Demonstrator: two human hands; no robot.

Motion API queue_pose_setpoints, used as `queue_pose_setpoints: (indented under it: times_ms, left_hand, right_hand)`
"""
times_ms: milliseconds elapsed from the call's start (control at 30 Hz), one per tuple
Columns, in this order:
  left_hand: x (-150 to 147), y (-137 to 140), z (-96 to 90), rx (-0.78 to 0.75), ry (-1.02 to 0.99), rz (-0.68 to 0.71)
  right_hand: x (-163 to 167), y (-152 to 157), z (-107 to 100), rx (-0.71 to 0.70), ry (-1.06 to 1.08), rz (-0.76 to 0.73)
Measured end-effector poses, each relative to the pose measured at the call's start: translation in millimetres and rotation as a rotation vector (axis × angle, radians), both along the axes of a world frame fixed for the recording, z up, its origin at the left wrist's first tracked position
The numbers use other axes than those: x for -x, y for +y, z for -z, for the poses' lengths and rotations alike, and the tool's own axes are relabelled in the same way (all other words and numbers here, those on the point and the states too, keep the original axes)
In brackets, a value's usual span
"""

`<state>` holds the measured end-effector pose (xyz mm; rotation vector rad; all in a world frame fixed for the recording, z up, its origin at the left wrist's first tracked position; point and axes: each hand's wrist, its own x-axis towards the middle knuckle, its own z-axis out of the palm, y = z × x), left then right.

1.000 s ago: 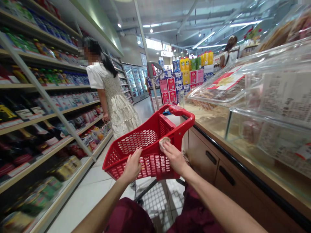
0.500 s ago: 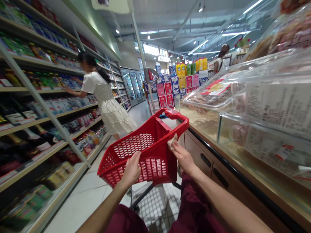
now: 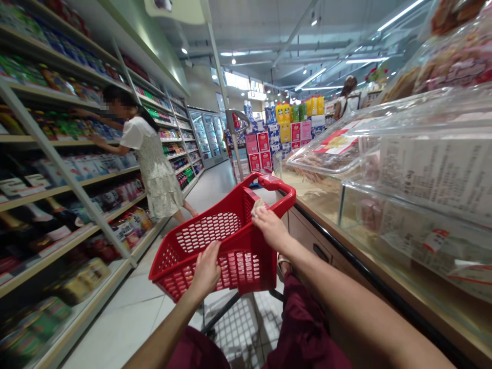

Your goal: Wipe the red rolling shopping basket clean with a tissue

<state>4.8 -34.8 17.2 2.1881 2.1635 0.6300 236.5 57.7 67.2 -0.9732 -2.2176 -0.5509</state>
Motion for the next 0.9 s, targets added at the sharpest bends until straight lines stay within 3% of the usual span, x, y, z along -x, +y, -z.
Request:
queue_pose_setpoints:
  times_ms: [100, 267, 333, 433, 500, 633, 700, 900]
  left_hand:
    - [3, -1, 3.2, 0.011, 0.001, 0.019]
    - [3, 2, 12.6, -0.029, -0.010, 0.023]
    - [1, 2, 14.1, -0.034, -0.009, 0.018]
    - [2, 0, 13.1, -0.024, 0.005, 0.023]
    - [2, -1, 12.2, -0.021, 0.014, 0.027]
    - [1, -3, 12.1, -0.028, 0.023, 0.030]
    - [0, -3, 11.8, -0.024, 0.027, 0.028]
    - [0, -5, 7.2, 0.011, 0.045, 0.031]
  right_hand:
    - [-10, -1, 7, -0.054, -0.041, 0.019]
    - [-58, 21, -18, -0.085, 0.099, 0.248]
    - [-48, 18, -11, -0.081, 0.080, 0.231]
    - [-22, 5, 6, -0.067, -0.045, 0.074]
    - [-21, 5, 6, -0.069, -0.084, 0.046]
    - [-51, 21, -16, -0.091, 0.062, 0.257]
    - [-52, 21, -16, -0.088, 0.096, 0.292]
    - [-23, 7, 9, -0.067, -0.036, 0.050]
